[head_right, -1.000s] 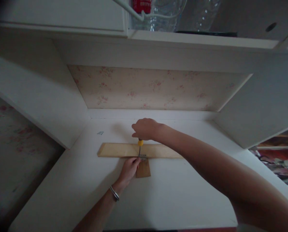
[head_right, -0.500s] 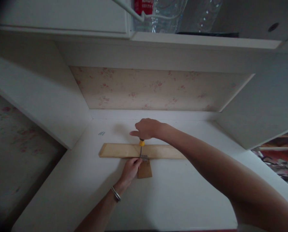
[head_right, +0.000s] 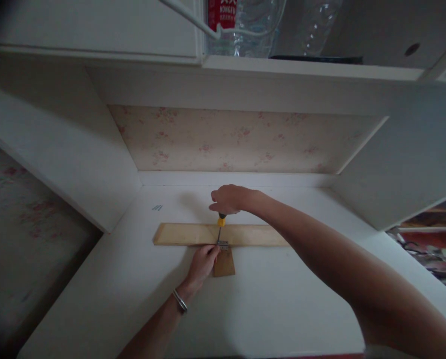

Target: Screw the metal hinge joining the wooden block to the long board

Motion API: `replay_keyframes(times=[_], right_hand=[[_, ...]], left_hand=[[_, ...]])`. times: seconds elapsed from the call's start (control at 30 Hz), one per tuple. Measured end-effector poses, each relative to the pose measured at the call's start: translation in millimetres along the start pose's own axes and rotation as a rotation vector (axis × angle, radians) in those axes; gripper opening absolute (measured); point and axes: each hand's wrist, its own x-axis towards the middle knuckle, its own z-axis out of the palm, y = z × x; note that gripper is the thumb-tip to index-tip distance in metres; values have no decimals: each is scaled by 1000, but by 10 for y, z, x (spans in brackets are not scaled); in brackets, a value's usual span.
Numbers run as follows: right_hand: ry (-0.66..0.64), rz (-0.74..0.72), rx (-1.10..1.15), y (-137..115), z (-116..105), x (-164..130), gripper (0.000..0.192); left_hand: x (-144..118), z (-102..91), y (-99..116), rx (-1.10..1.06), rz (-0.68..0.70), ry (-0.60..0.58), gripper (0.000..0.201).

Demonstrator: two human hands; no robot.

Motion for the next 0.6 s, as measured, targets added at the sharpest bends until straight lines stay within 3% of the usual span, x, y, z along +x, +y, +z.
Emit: replay_keyframes(times=[0.07, 0.2, 0.4, 0.5, 0.6], right_hand=[[11, -96, 17, 27, 10, -14, 33], [33, -311, 114, 8, -24, -61, 40], [14, -23, 18, -3, -14, -5, 43], [40, -96, 1, 30, 11, -14, 33], [31, -196, 43, 28, 9, -48, 42]], left_hand=[[-1, 1, 2, -4, -2, -1, 33], [0, 3, 11, -16, 5, -6, 33], [0, -10, 17, -11, 13, -11, 32], [-4, -8, 19, -5, 26, -8, 34], [-6, -5, 19, -9, 3, -8, 34]])
